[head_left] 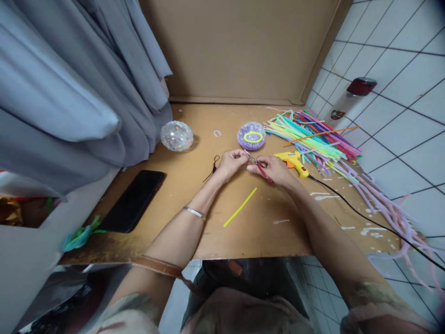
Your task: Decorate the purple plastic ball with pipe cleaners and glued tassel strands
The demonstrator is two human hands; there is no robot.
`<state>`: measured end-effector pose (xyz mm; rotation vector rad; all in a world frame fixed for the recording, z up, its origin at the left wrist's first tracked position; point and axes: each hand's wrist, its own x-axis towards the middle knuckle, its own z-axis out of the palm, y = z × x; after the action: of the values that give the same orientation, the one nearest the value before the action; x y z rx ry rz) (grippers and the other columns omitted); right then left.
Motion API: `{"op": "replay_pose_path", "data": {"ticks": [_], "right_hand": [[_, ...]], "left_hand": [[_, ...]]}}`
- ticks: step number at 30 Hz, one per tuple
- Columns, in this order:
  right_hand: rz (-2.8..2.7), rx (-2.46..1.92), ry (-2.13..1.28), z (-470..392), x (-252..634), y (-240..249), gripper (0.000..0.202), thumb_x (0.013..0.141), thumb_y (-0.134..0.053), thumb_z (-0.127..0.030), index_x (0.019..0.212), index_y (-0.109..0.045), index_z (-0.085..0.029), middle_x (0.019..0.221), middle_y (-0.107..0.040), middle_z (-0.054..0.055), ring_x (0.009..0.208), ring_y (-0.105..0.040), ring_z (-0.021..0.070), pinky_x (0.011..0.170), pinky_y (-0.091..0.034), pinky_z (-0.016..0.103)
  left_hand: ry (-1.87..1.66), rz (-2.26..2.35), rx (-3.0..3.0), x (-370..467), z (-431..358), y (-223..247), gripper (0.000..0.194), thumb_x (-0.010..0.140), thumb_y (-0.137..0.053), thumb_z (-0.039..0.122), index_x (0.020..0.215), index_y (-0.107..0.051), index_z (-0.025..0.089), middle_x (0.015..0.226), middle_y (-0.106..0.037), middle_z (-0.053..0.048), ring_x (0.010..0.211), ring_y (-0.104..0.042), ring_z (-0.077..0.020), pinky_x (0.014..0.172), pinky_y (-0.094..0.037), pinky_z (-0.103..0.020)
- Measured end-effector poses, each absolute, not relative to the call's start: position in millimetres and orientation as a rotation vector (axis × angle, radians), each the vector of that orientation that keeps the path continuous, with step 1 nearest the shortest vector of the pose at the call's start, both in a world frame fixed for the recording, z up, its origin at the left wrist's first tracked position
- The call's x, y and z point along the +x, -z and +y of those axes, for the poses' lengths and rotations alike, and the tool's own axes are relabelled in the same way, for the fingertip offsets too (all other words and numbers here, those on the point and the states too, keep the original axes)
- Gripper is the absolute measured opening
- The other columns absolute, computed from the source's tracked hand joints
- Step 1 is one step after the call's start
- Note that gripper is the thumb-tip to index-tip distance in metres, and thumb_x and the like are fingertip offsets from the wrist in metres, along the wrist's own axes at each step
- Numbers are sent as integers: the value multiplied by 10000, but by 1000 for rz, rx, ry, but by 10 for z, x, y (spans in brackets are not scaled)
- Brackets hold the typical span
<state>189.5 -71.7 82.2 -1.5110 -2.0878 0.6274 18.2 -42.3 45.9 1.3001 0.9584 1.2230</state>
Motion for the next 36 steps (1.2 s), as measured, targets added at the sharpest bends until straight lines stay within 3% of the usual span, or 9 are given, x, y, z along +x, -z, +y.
{"op": "replay_pose_path", "data": {"ticks": [16,26,36], "right_hand": [[-2054,-1583,-570,-704,1881,-795,718,702,-494,-913,597,-475,-203,562,-356,-31,582,-334,110,558,-183,284],[-2032,-1571,-572,-691,1879,-796,758,656,-487,-957,554,-414,-210,538,-327,-36,565,-327,103,549,-179,286],[-1821,-1463,-920,-669,1875,-719,731,566,-651,-906,563,-446,-204,538,-303,-65,530,-264,69,511,-165,264]], "left_hand": [[-1250,956,1270,184,-402,-446,132,614,-650,290,622,-623,161,626,-632,19,611,-546,-94,675,-436,-242],[-1301,998,1242,183,-390,-437,104,613,-671,263,632,-651,163,641,-638,21,619,-536,-96,683,-434,-242],[-1272,851,1211,191,-378,-410,266,673,-799,381,698,-672,148,665,-675,-3,595,-551,-88,635,-445,-232]]}}
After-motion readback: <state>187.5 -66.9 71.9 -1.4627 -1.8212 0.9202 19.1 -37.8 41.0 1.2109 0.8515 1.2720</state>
